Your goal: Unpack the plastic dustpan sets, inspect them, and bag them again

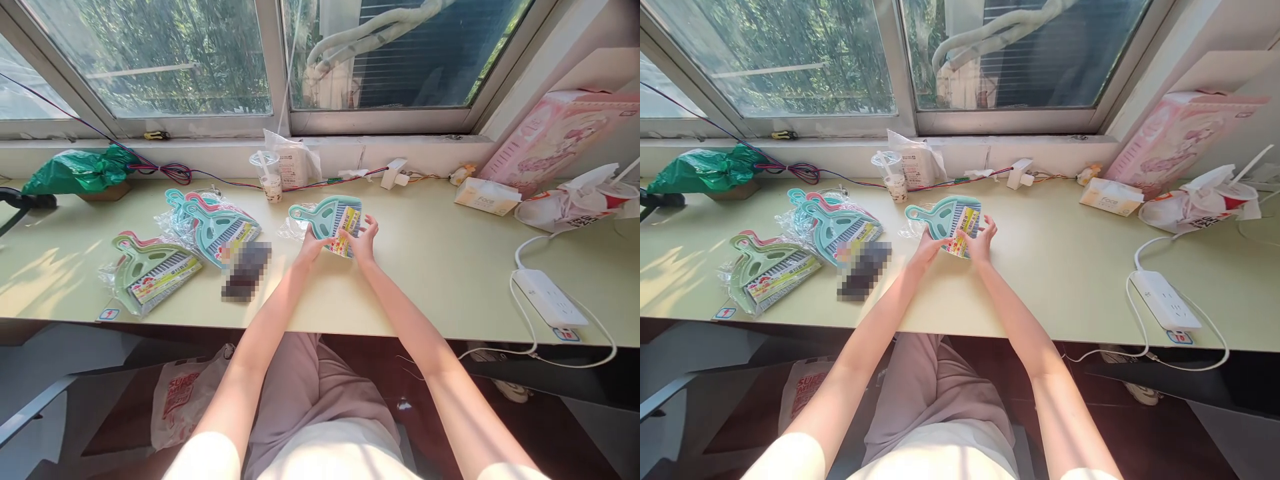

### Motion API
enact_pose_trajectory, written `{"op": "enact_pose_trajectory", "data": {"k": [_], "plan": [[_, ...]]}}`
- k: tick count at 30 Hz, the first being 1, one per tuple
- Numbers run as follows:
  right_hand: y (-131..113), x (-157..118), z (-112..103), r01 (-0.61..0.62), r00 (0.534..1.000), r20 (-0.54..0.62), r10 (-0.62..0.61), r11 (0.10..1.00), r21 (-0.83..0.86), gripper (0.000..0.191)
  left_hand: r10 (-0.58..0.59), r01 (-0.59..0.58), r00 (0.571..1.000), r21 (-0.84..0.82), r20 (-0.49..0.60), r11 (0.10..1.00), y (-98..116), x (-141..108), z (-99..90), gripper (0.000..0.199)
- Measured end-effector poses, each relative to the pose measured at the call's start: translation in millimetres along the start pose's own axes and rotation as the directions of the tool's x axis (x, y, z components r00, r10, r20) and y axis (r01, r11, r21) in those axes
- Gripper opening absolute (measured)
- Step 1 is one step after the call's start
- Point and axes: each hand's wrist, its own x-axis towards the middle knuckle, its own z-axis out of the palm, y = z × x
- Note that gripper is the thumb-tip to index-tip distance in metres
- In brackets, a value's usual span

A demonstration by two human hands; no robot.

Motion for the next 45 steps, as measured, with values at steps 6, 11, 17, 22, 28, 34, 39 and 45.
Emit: {"op": "enact_pose_trajectory", "data": {"k": [6,11,17,22,28,34,39,45], "plan": [[-5.2,4.3,-10.2,-0.266,0.870,0.489,0.057,0.891,0.369,0.049,0.027,-0.030,0.999,-0.059,-0.041,0.998,7.8,-2.0,2.1,0.081],[-2.1,8.2,-15.2,-0.257,0.883,0.467,0.038,0.873,0.416,0.051,0.020,-0.022,0.999,-0.055,-0.036,0.998,6.3,0.1,-1.5,0.079],[6.1,11.4,-12.4,-0.361,0.883,0.446,0.144,0.815,0.452,0.046,-0.023,0.027,0.997,0.062,-0.070,0.998,2.6,-0.5,-1.2,0.083],[6.2,11.3,-10.6,-0.363,0.899,0.411,0.149,0.779,0.512,0.041,0.056,-0.013,0.977,0.208,-0.204,0.978,5.0,-5.5,6.6,0.103],[5.4,11.8,-10.5,-0.349,0.920,0.360,0.157,0.749,0.563,0.038,-0.017,0.032,0.991,0.107,-0.135,0.994,7.9,-10.7,14.2,0.104],[4.6,12.1,-12.0,-0.376,0.904,0.395,0.165,0.746,0.550,0.033,-0.008,0.037,0.980,0.145,-0.198,0.989,4.8,-9.0,11.9,0.101],[4.3,11.0,-9.6,-0.377,0.906,0.384,0.178,0.751,0.541,0.031,0.046,0.002,0.972,0.203,-0.230,0.979,1.7,-8.2,12.0,0.107],[4.6,11.2,-8.8,-0.380,0.913,0.356,0.200,0.734,0.563,0.035,0.073,-0.020,0.973,0.235,-0.218,0.972,1.8,-7.5,13.7,0.107]]}}
